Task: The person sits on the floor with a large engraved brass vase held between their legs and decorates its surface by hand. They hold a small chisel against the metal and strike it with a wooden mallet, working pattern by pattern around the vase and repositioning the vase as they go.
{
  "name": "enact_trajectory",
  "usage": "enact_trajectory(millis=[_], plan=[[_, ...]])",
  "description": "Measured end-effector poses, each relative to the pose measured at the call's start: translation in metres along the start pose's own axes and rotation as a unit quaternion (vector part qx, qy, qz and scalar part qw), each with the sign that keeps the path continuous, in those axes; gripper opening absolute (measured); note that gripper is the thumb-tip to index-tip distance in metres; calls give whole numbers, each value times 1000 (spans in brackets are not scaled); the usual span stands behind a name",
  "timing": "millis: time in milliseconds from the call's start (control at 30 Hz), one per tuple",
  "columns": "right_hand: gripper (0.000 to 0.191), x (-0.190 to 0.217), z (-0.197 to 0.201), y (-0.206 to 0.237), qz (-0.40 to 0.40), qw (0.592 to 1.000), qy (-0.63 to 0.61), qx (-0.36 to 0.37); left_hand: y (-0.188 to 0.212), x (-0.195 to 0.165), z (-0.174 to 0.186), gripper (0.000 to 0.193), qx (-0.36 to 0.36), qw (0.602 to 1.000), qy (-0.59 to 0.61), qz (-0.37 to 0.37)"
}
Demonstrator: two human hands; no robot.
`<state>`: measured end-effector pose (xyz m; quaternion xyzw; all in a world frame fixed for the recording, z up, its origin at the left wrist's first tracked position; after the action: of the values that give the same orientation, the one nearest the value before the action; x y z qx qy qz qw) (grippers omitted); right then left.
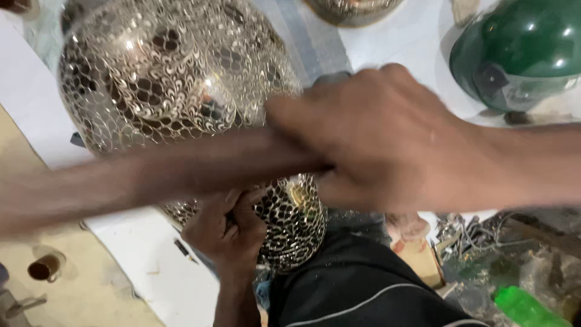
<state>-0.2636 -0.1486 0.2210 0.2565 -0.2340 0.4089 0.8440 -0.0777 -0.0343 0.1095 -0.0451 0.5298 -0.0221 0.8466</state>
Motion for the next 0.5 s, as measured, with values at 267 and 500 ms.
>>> enact_trajectory(millis=[267,500], plan=[[32,-14,-10,-1,10,1000,9,10,-1,4,2,22,-8,998,-52,19],[26,-21,-17,9,24,997,-69,-1,-1,5,4,19,23,999,-35,-21]])
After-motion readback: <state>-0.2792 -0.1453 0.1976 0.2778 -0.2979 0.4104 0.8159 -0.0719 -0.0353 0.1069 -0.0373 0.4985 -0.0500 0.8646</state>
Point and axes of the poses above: each hand's wrist, its own y-axis away from the middle knuckle, its own z-axis out of the back of the hand, x = y × z, the point moved 3 cm from there along -y, towards the middle knuckle, and after that the axes turned 13 degrees about x, right-handed, at the moved point
